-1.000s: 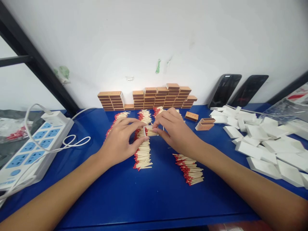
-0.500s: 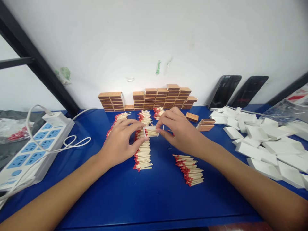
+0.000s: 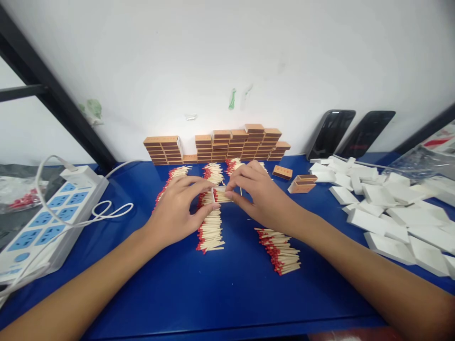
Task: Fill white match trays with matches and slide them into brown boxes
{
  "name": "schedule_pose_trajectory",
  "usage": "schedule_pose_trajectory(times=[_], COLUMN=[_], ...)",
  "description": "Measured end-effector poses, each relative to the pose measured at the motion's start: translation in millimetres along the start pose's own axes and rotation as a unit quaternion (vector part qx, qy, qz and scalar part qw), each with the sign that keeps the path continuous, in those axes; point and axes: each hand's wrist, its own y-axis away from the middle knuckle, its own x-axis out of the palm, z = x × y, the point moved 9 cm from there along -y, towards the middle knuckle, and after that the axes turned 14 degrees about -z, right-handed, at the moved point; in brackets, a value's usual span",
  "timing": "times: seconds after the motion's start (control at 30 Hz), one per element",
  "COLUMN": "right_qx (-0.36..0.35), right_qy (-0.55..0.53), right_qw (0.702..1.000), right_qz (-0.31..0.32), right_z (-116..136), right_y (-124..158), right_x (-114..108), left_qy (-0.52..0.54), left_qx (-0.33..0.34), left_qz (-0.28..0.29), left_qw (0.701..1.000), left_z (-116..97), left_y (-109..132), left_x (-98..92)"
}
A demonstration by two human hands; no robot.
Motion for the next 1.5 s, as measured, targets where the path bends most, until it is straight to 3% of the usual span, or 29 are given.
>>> schedule_pose_trajectory(times=[0.2, 0.33, 0.47, 0.57, 0.83, 1.5], right_qx=[-0.008, 0.025, 0.066, 0.071, 0.072, 0.068], right_qy=[-0.016, 0.038, 0.094, 0.125, 0.14, 0.165], right_qw=[0.999, 0.996, 0.993, 0.99, 0.987, 0.981], right_qz=[-0.027, -0.077, -0.037, 0.001, 0.019, 0.071], right_z=[-1.5, -35.6, -79.0, -92.4, -92.6, -90.2], right_y=[-4.8, -8.8, -1.6, 3.2, -2.6, 0.9], right_x=[-8.9, -24.3, -14.5, 0.4, 19.8, 23.9], left_qy=[0.0, -0.012, -0.021, -0.019, -0.018, -0.016], left_qx=[-0.001, -0.017, -0.02, -0.012, -0.002, 0.006], left_qz=[-0.001, -0.01, -0.014, -0.014, -0.008, -0.006], left_qw=[1.0, 1.0, 0.999, 1.0, 1.0, 1.0], left_z=[1.2, 6.9, 7.9, 5.6, 1.8, 1.3], left_y=[0.3, 0.9, 1.2, 0.9, -0.7, -0.6], left_x=[-0.9, -3.2, -4.1, -4.0, -2.6, -3.0])
